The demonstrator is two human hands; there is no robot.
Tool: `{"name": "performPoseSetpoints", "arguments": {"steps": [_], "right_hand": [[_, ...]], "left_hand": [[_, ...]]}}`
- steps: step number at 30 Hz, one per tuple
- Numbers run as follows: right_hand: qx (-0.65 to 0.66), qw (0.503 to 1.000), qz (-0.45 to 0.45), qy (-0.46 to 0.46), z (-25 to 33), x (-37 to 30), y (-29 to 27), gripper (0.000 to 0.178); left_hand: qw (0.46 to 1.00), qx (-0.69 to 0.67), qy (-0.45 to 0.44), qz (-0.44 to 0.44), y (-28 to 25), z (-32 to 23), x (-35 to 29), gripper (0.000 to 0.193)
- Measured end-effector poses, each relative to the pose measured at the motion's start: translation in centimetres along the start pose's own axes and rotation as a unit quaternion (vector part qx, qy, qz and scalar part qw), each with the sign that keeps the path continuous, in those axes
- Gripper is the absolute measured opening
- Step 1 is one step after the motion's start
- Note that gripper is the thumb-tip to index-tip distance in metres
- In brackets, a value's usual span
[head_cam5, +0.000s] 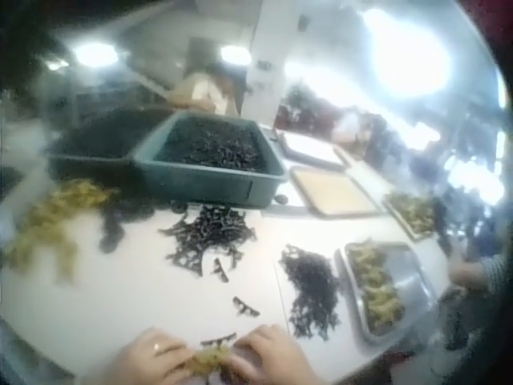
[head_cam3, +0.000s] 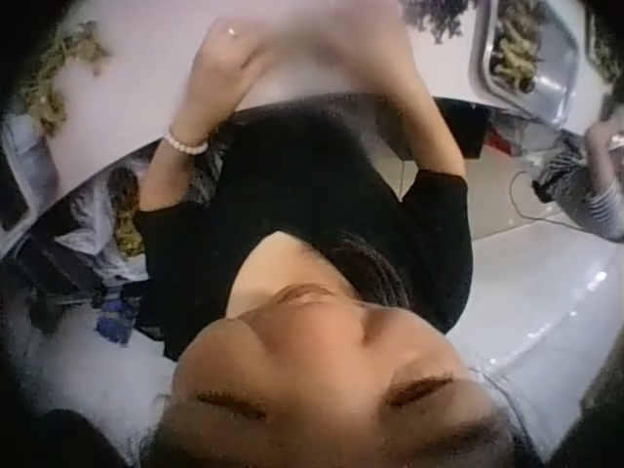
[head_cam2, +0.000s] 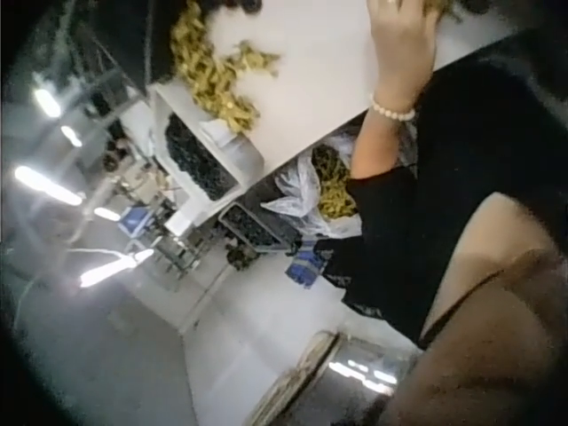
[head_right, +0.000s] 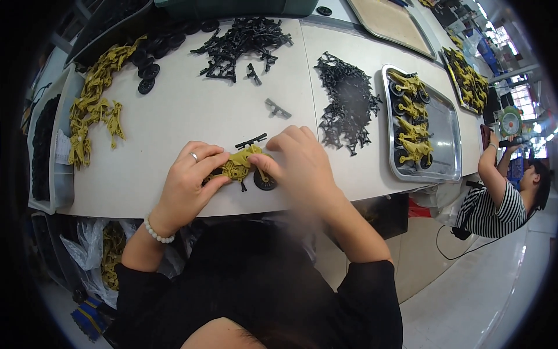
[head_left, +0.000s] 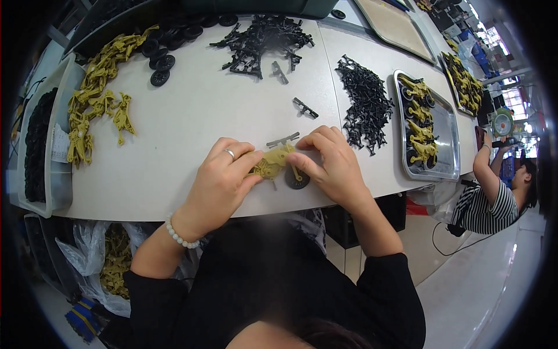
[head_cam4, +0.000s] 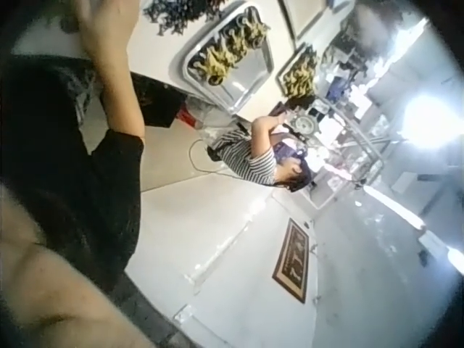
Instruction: The person assembles a plastic toy motorcycle by hand, attaching plastic wheels, handlebars, plastic fairings, and exhaust pipes to a toy motorcycle chassis.
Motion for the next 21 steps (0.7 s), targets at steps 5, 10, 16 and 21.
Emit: {"name": "performPoseSetpoints", "arguments": {"steps": [5,10,16,21], "right_hand": [[0.251,0.963,0.001,0.099,0.6,-0.5,1.2,0.027],[0.394,0.915,-0.016,0.088,0.9,-1.4,1.0,0.028],[0.412,0.909,-0.062,0.017,1.2,-1.6,0.5,0.034],[0.361,0.931,-0.007,-0.041,2.0,-1.2,-0.6,0.031]], "left_hand": [[0.997,0.019,0.028,-0.069,0.2,-0.6,-0.9,0.04],[0.997,-0.039,-0.021,-0.055,-0.2,-1.2,-1.4,0.044],[0.905,-0.377,-0.195,-0.011,0.8,0.6,-1.6,0.036],[0.966,-0.234,-0.02,-0.103,-0.2,-0.9,-1.3,0.031]]}}
Point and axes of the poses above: each hand's wrist, its own x-axis towards the middle knuckle, its own y-axis out of the palm, z = x × y, the point moved 3 cm from there along x, towards the middle knuckle, and after that the axes turned 7 degrees about -y, right-handed, at the moved point
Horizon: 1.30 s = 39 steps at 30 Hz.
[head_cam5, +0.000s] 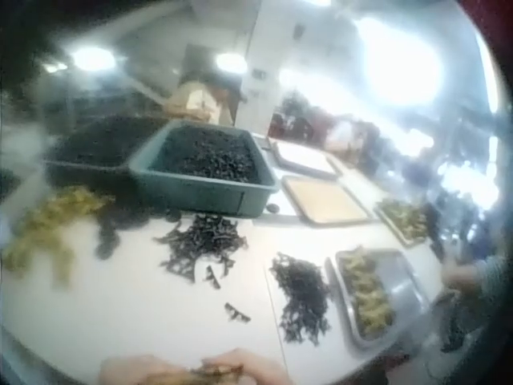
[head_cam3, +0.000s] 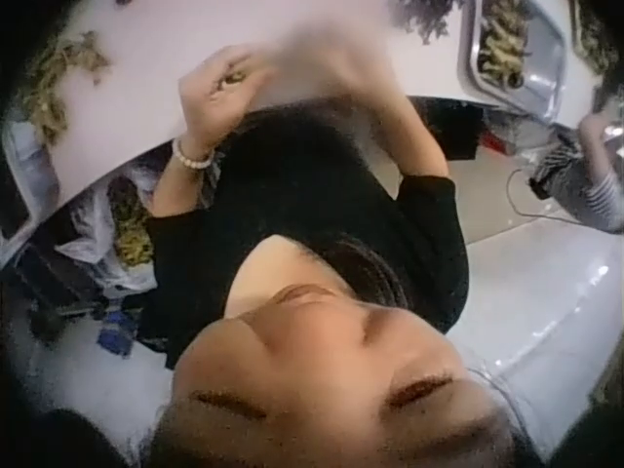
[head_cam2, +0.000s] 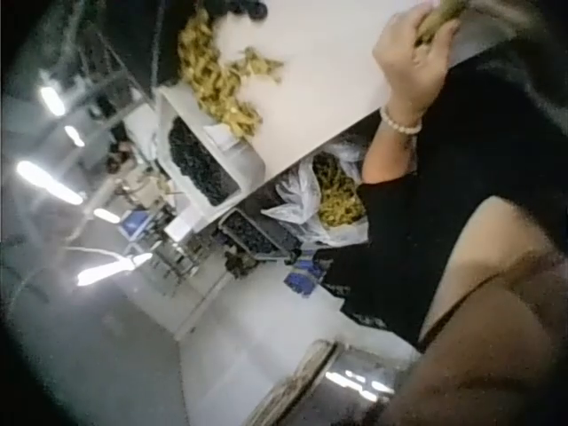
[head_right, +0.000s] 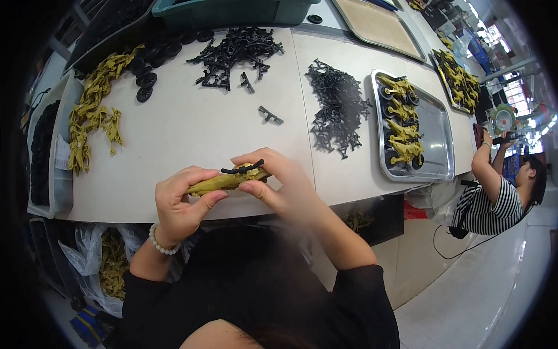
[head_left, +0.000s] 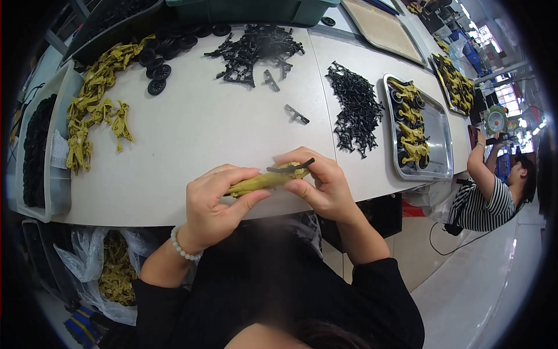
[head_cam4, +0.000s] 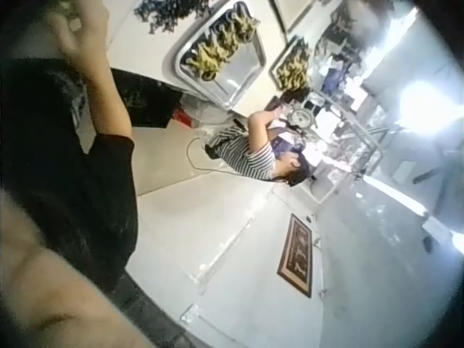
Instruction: The person assembles a plastic toy motorcycle by hand, attaching plastic wheels, handlebars, plastic fairings, and exhaust pipes to a toy motorcycle chassis.
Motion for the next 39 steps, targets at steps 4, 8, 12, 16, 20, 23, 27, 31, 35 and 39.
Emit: {"name": "performPoseSetpoints", "arguments": {"steps": [4,8,12,16,20,23,27,31,35,39], "right_hand": [[-0.018,0.999,0.012,0.028,-0.4,-0.1,-0.1,0.033],[0.115,0.973,0.048,0.195,-1.5,0.6,-0.3,0.038],[0.268,0.944,-0.01,0.192,-1.6,1.2,-0.8,0.045],[0.254,0.944,-0.059,0.2,-1.9,0.2,0.5,0.039],[0.285,0.941,-0.099,0.151,-1.7,0.4,1.9,0.028],[0.273,0.95,-0.118,0.099,-2.3,-0.2,2.6,0.025],[0.303,0.937,-0.141,0.104,-2.3,-0.3,3.0,0.025],[0.309,0.934,-0.131,0.123,-1.5,0.6,0.7,0.032],[0.113,0.988,-0.067,0.084,0.1,-0.1,-2.9,0.045],[0.112,0.984,-0.132,0.04,0.4,-1.8,-7.2,0.038]], "left_hand": [[0.998,-0.012,-0.053,0.006,0.4,0.6,-0.3,0.028],[0.963,-0.139,-0.229,0.018,0.7,1.6,-0.6,0.022],[0.892,-0.343,-0.294,-0.016,0.6,1.9,0.4,0.018],[0.866,-0.4,-0.294,-0.058,1.1,1.9,0.6,0.019],[0.908,-0.336,-0.234,-0.091,1.6,1.7,-0.2,0.021],[0.926,-0.31,-0.189,-0.107,1.8,1.4,-0.3,0.022],[0.934,-0.278,-0.202,-0.102,2.0,2.1,-0.4,0.022],[0.929,-0.297,-0.199,-0.091,2.0,1.8,-0.4,0.026],[0.954,-0.239,-0.177,-0.032,2.9,0.9,0.0,0.029],[0.925,-0.326,-0.174,0.09,5.2,-0.3,0.8,0.049]]}}
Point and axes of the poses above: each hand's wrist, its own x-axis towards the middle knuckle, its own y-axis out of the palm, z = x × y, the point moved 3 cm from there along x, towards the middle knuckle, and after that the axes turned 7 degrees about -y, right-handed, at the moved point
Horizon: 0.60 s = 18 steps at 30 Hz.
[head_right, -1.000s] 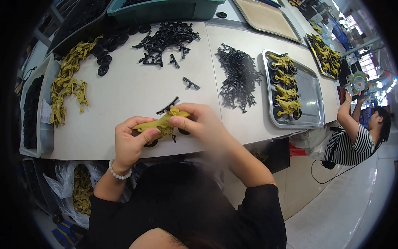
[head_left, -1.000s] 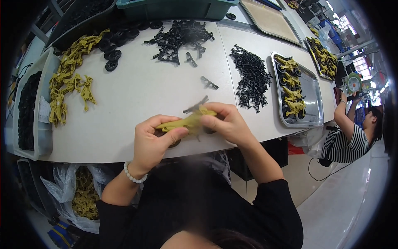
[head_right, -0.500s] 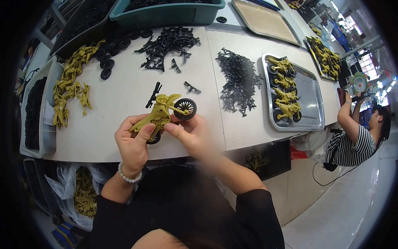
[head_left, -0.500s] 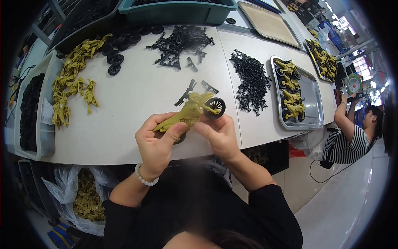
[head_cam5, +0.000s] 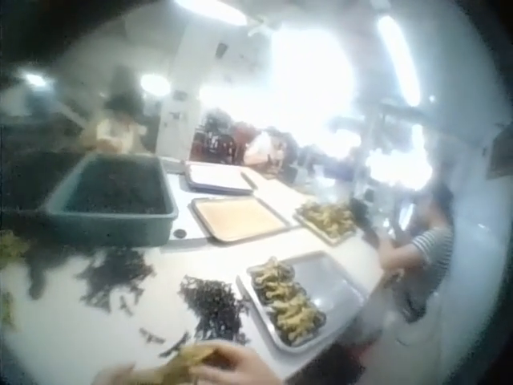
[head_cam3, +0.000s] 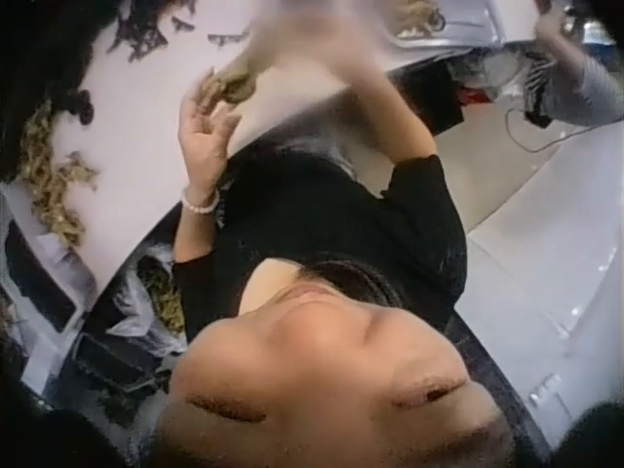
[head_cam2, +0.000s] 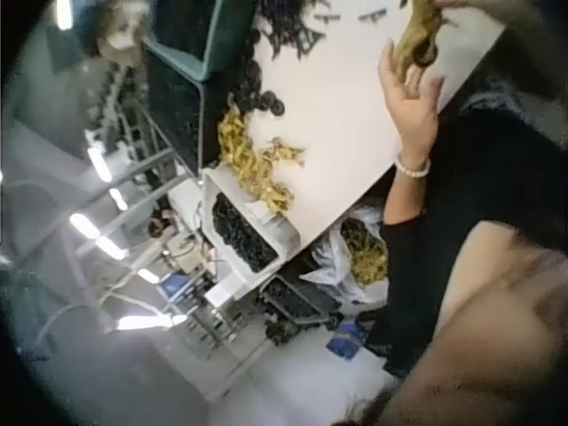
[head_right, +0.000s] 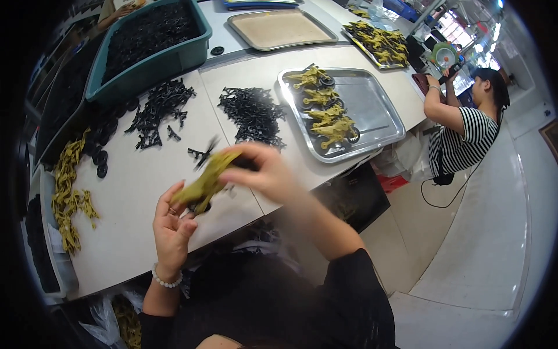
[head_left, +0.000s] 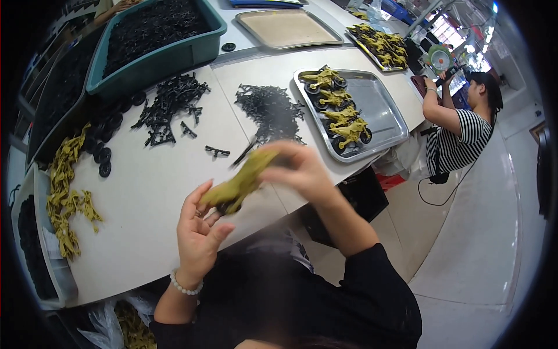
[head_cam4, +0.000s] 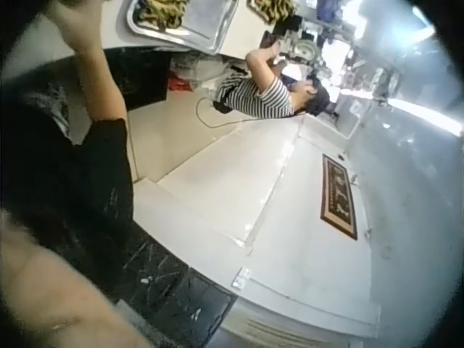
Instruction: The person assembles a plastic toy motorcycle by hand, attaching plastic wheels, handlebars, plastic fairings, and exhaust pipes to a toy motorcycle chassis.
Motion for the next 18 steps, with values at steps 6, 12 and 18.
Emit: {"name": "performPoseSetpoints", "arguments": {"steps": [6,12,18], "right_hand": [[-0.038,0.938,-0.338,-0.061,3.2,0.8,-19.8,0.03],[-0.109,0.938,-0.325,0.054,-0.8,2.1,-26.8,0.029],[-0.36,0.899,-0.216,0.124,-2.1,3.9,-26.1,0.049]], "left_hand": [[0.987,0.158,-0.025,-0.015,-0.7,-0.4,-0.6,0.058],[0.98,0.193,-0.022,-0.049,-2.3,0.5,-1.1,0.045],[0.974,0.212,-0.023,-0.081,-3.0,0.3,-1.1,0.04]]}}
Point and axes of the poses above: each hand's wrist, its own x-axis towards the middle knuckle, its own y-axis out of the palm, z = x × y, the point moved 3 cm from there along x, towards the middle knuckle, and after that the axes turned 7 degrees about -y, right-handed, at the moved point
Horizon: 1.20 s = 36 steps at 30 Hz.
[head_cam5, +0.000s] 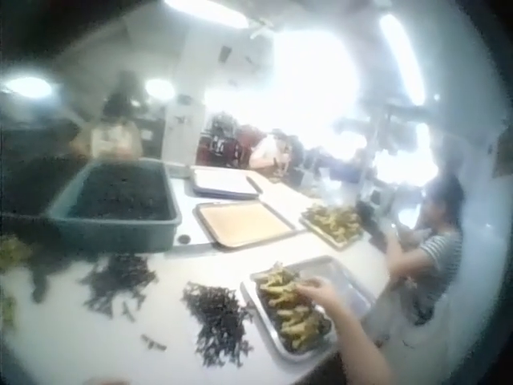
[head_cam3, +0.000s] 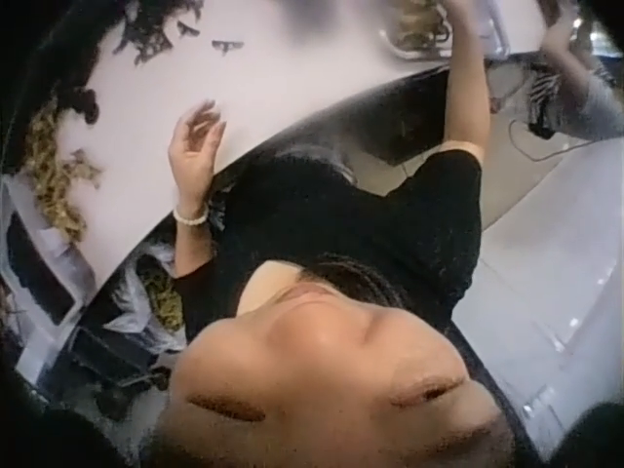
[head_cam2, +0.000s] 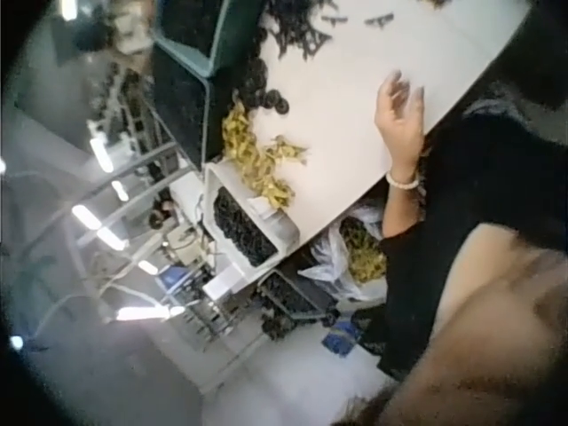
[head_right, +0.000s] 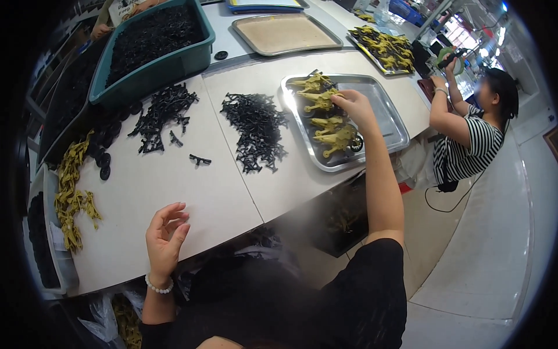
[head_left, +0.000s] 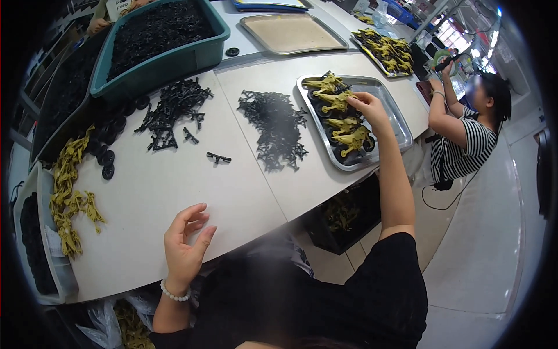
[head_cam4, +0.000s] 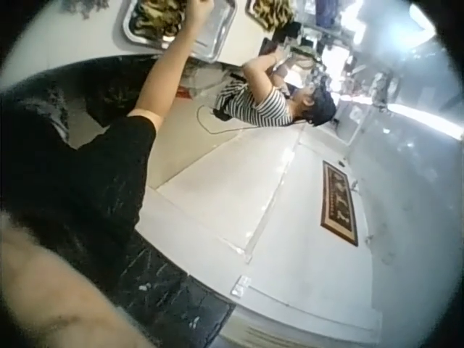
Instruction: The person assembles a plastic toy motorcycle by hand, attaching plastic wheels, handlebars, plastic fairings, and exhaust pipes to a toy motorcycle chassis.
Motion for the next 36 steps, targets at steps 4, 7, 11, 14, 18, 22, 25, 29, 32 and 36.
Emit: {"name": "performPoseSetpoints", "arguments": {"steps": [4,7,11,14,18,22,25,29,32,36], "right_hand": [[-0.117,0.988,-0.066,-0.075,-0.8,0.2,-1.1,0.06],[-0.186,0.95,-0.142,-0.207,6.4,-3.1,1.2,0.045],[-0.019,0.952,0.091,-0.292,16.2,-7.5,11.3,0.028],[-0.056,0.899,0.305,-0.309,21.0,-9.5,19.2,0.019],[-0.013,0.859,0.339,-0.384,25.4,-7.8,29.6,0.025],[-0.048,0.871,0.302,-0.384,30.2,-7.4,38.7,0.042],[-0.115,0.862,0.24,-0.431,31.6,-8.1,42.3,0.042],[-0.104,0.856,0.294,-0.412,31.5,-7.6,42.7,0.046],[-0.055,0.859,0.294,-0.415,30.4,-8.6,40.4,0.046],[-0.072,0.845,0.322,-0.42,27.5,-9.8,37.4,0.044]], "left_hand": [[0.999,0.043,0.008,-0.029,-0.9,-0.5,0.2,0.04],[0.992,0.103,0.062,-0.031,-1.7,-1.2,0.4,0.039],[0.985,0.137,0.069,-0.083,-5.0,-1.8,0.1,0.033],[0.96,0.236,0.099,-0.116,-8.2,-2.0,0.1,0.028],[0.886,0.376,0.124,-0.241,-13.0,-1.7,-0.2,0.026],[0.821,0.441,0.112,-0.345,-16.2,-1.5,-1.6,0.029],[0.802,0.45,0.076,-0.385,-18.7,-0.9,-2.3,0.031],[0.811,0.427,0.031,-0.399,-22.0,0.0,-2.1,0.033],[0.817,0.43,0.032,-0.382,-23.4,-0.2,-1.2,0.037],[0.831,0.45,-0.038,-0.325,-22.5,-1.4,1.5,0.039]]}}
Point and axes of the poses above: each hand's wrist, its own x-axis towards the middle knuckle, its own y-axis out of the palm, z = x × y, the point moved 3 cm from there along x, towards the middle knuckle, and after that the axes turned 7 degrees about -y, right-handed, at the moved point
